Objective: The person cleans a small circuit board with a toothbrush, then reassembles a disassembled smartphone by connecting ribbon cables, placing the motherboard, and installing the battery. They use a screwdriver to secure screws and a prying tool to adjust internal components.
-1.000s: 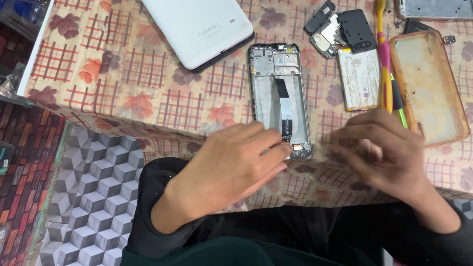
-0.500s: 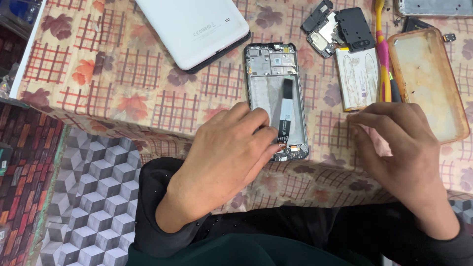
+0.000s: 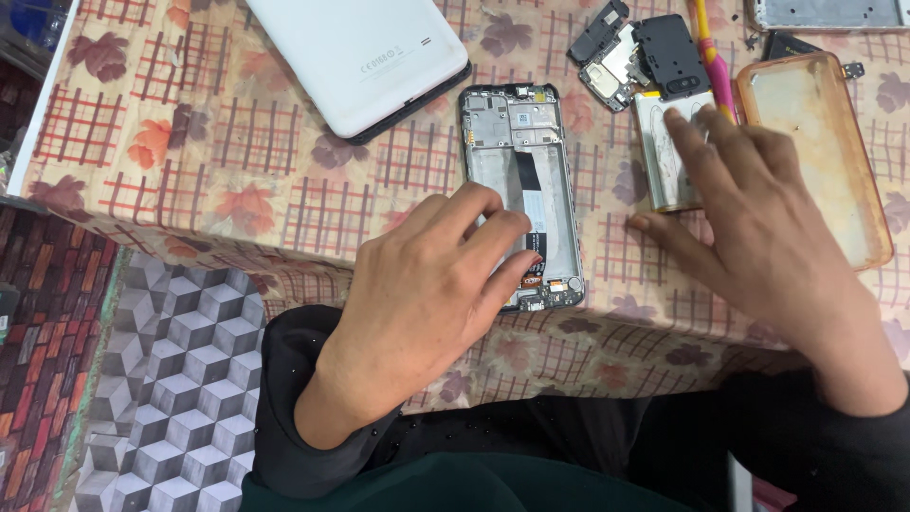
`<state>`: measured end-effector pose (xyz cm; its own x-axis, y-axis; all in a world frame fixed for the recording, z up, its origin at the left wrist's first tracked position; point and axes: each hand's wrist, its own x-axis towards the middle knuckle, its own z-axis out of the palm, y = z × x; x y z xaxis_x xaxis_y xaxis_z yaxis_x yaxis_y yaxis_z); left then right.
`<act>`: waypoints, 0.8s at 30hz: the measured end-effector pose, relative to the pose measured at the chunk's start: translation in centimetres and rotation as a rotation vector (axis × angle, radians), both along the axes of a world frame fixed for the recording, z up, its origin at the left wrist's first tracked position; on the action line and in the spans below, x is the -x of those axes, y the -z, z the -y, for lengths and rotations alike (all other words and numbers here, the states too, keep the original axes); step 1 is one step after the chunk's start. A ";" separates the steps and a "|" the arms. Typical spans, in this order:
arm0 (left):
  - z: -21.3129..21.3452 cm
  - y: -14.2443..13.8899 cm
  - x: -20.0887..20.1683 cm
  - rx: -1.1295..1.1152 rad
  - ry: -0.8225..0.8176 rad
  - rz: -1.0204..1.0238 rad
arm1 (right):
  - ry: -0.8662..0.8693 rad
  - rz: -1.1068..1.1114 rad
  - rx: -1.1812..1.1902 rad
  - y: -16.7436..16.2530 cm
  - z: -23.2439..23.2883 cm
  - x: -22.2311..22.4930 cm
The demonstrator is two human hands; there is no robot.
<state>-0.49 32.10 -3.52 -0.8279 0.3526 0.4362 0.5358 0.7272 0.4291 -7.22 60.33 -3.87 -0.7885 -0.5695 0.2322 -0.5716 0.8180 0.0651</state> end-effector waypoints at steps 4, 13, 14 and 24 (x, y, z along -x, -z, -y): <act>0.2 -0.2 0.1 0.009 -0.016 -0.049 | -0.005 -0.065 -0.033 0.0 -0.1 1.5; 0.9 0.0 0.0 0.002 -0.037 -0.056 | 0.073 -0.152 -0.068 -3.1 0.7 4.3; 0.9 0.0 -0.1 0.008 -0.044 -0.063 | 0.062 -0.171 -0.082 -3.1 0.7 5.4; 2.3 -0.8 -0.1 0.002 -0.125 -0.089 | -0.121 -0.159 0.165 0.0 -1.0 9.8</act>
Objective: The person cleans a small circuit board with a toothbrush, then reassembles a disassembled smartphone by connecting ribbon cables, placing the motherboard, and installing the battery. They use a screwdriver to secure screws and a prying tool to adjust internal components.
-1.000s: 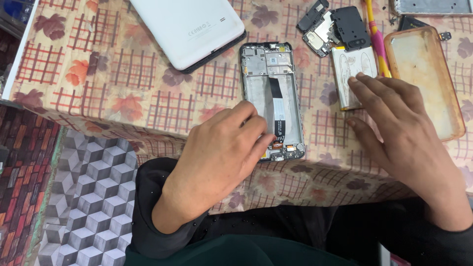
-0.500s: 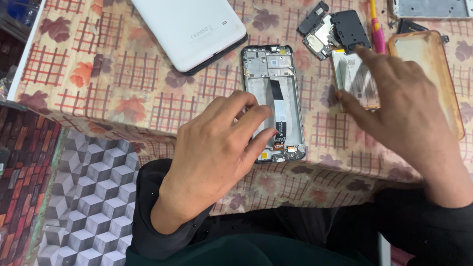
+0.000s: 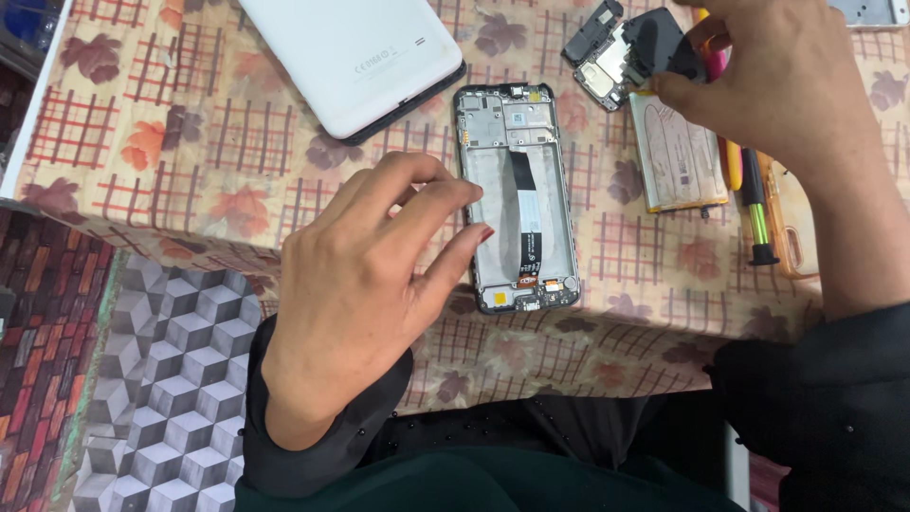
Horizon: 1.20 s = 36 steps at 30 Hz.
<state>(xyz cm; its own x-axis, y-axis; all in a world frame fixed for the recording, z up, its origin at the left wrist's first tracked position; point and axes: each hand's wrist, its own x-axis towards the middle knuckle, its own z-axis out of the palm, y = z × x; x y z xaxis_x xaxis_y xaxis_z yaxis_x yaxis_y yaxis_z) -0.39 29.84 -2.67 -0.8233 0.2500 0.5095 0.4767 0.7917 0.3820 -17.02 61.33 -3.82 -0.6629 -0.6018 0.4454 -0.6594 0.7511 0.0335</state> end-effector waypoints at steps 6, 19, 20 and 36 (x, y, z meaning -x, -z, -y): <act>-0.2 -0.1 -0.1 -0.010 -0.023 0.002 | -0.131 0.009 -0.081 -0.3 2.3 1.5; 0.6 0.1 -0.1 0.014 0.025 0.034 | -0.270 0.041 0.166 -2.7 3.3 -2.7; 0.6 0.1 -0.2 -0.012 0.071 0.057 | -0.231 0.098 0.161 -3.8 2.9 -4.8; -2.1 0.6 0.1 -0.444 0.273 0.457 | -0.295 0.629 0.528 -0.8 5.0 -13.9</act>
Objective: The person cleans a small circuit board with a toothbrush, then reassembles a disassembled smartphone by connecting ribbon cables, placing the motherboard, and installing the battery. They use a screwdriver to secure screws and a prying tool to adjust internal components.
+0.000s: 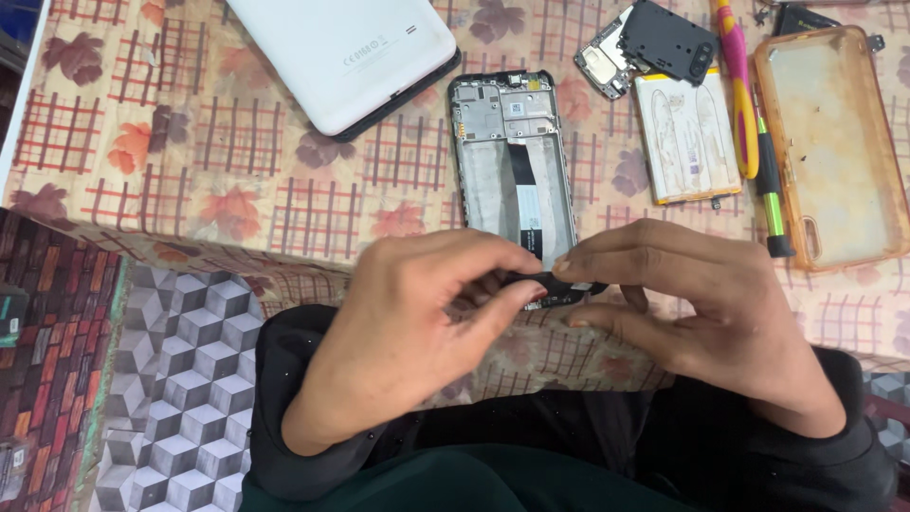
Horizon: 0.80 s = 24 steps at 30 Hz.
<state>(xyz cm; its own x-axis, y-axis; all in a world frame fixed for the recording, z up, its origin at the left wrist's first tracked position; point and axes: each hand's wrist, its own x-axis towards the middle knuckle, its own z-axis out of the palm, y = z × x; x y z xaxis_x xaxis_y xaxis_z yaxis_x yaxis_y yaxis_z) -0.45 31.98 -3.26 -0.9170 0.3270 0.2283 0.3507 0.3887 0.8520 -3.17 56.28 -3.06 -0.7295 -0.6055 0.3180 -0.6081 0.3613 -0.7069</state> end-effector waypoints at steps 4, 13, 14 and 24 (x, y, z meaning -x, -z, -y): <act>0.7 -0.3 0.1 -0.153 0.043 0.114 | 0.081 -0.149 -0.064 0.3 0.1 -1.1; 1.3 -0.5 -0.8 0.213 0.051 -0.109 | 0.150 -0.274 -0.069 1.6 0.4 -2.3; 1.2 -0.4 -0.7 0.221 0.058 -0.118 | 0.147 -0.269 -0.069 1.7 0.5 -2.3; 0.6 0.7 -0.2 0.332 0.079 -0.157 | 0.115 -0.241 -0.102 3.3 0.3 -1.8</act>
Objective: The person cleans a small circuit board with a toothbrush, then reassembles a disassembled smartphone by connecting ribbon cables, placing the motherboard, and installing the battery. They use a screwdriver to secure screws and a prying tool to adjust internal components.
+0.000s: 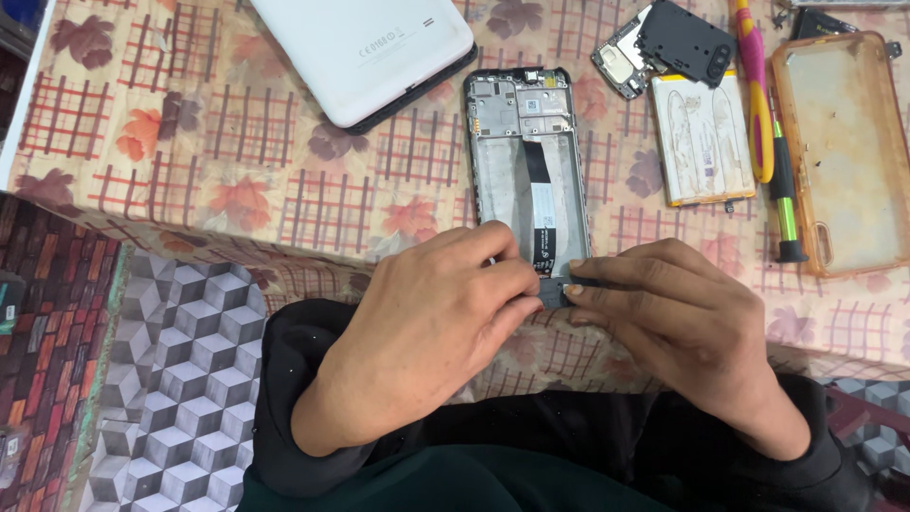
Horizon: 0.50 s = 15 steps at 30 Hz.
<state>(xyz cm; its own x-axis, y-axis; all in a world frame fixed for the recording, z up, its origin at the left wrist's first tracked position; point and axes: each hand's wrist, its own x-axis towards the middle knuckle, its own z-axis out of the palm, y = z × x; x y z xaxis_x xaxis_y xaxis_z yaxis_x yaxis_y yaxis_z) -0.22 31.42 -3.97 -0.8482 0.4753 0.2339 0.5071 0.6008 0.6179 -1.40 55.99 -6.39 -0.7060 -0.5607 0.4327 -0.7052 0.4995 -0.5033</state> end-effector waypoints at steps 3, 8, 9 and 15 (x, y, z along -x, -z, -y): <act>-0.1 0.2 -0.1 -0.002 0.010 -0.002 | -0.009 -0.082 -0.038 0.3 0.1 -0.1; 0.1 0.1 -0.2 -0.022 0.028 0.020 | -0.006 -0.200 -0.060 0.7 0.4 -0.6; 0.4 0.0 -0.1 -0.033 0.043 0.043 | -0.009 -0.229 -0.073 0.7 0.5 -0.7; 1.6 -0.3 -0.2 -0.035 0.115 0.057 | -0.005 -0.248 -0.091 0.5 0.6 -1.0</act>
<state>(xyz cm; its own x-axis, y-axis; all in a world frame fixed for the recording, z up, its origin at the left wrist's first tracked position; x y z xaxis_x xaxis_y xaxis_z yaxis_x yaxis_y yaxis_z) -0.04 29.81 -3.63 -0.8012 0.5623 0.2047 0.5345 0.5189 0.6671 -0.44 55.35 -6.88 -0.5819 -0.6085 0.5396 -0.8038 0.5311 -0.2680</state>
